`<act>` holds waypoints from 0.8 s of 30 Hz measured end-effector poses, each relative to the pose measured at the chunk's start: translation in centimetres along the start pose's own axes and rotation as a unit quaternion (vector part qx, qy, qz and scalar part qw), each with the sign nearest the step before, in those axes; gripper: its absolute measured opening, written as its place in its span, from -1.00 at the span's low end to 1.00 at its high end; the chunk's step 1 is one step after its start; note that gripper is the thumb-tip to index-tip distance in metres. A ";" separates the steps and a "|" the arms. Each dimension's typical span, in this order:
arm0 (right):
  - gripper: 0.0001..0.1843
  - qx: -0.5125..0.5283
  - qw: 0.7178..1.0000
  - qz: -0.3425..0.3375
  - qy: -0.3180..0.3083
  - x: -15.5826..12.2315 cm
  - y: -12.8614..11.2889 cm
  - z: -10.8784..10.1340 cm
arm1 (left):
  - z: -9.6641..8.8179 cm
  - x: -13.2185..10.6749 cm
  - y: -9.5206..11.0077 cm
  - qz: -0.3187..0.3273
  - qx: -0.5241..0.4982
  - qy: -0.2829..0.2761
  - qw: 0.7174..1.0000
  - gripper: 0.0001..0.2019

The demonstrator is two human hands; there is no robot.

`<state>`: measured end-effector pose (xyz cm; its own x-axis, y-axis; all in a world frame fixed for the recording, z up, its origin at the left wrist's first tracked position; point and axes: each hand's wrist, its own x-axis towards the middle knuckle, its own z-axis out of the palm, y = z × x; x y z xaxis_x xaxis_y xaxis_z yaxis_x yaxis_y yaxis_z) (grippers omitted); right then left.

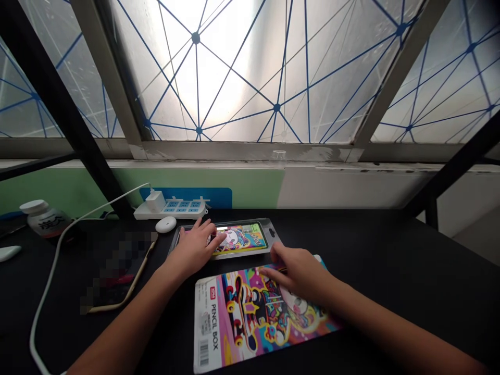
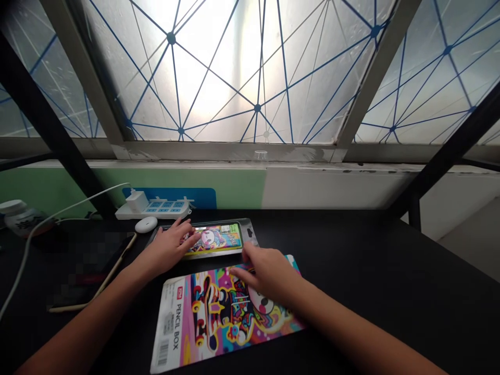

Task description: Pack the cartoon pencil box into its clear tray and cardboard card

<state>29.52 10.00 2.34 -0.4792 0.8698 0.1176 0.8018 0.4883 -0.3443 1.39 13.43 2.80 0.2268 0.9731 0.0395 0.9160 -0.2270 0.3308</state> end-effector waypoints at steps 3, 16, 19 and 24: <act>-0.59 0.025 0.998 0.061 -0.001 0.5 2.7 -1.7 | 0.1 -0.2 -0.1 0.016 0.005 0.005 1.000 -0.59; -0.50 0.073 0.990 0.117 0.024 1.8 8.7 -2.5 | 0.1 -0.5 -0.1 0.084 0.018 -0.007 0.996 -0.59; -0.49 0.086 0.991 0.099 0.022 2.1 7.0 -1.4 | 0.2 -0.5 -0.2 0.093 0.023 -0.015 0.995 -0.51; -0.52 0.111 0.990 0.086 -0.024 2.0 7.6 -1.9 | 0.3 -0.4 -0.5 0.100 0.026 -0.050 0.993 -0.45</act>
<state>35.33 15.58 1.76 -0.3621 0.9321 -0.0029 0.7774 0.3003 -0.5526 0.97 13.11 2.38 0.4344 0.9007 0.0049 0.8649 -0.4187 0.2767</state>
